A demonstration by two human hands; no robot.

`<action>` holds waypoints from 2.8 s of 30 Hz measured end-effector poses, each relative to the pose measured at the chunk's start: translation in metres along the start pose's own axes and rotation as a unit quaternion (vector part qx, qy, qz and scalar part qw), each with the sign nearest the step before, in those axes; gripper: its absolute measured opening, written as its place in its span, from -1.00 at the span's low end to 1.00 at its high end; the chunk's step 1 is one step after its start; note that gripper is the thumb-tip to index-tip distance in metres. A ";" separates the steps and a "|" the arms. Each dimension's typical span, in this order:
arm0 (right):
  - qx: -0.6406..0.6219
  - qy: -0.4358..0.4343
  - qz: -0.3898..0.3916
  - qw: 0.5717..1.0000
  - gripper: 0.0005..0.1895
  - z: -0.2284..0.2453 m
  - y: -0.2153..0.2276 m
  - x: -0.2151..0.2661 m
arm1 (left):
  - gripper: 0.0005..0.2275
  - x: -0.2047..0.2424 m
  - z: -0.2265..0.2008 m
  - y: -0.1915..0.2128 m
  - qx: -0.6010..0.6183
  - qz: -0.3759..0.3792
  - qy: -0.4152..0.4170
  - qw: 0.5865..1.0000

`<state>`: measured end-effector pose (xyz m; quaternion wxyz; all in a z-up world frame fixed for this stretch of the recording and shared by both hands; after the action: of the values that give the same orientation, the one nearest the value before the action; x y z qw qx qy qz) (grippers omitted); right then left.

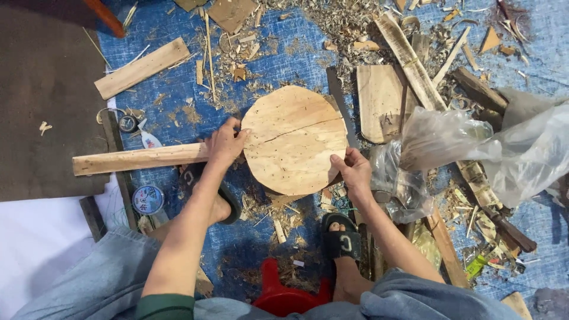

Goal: Hammering wooden components onto the body of a stringed instrument during assembly or repair.

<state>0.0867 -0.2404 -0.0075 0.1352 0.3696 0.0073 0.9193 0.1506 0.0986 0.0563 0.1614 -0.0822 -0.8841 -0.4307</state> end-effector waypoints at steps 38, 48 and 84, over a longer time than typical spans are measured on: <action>-0.035 -0.005 0.001 0.999 -0.72 0.002 -0.005 0.009 | -0.73 -0.057 0.027 -0.055 0.186 -0.204 -0.059 0.959; -0.053 0.017 -0.004 0.998 -0.73 0.010 -0.006 0.017 | -0.71 -0.026 -0.023 -0.045 -0.077 -0.266 -0.098 0.956; 0.387 0.199 -0.262 0.862 -0.87 -0.072 0.205 -0.025 | -0.55 0.026 -0.120 -0.151 -0.272 -0.151 -0.336 0.889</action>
<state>0.0052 -0.4385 -0.0537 0.2127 0.1863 0.4852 0.8274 0.1093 -0.0884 0.0236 -0.2414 -0.1285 -0.7355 -0.6199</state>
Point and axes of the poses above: each hand's wrist, its own x-axis away from the middle knuckle, its own y-axis out of the back of the hand, z = x × y, the point moved 4 cm from there along -x, towards the middle knuckle, and after that the axes turned 15 degrees about -y, right-handed, at the moved point
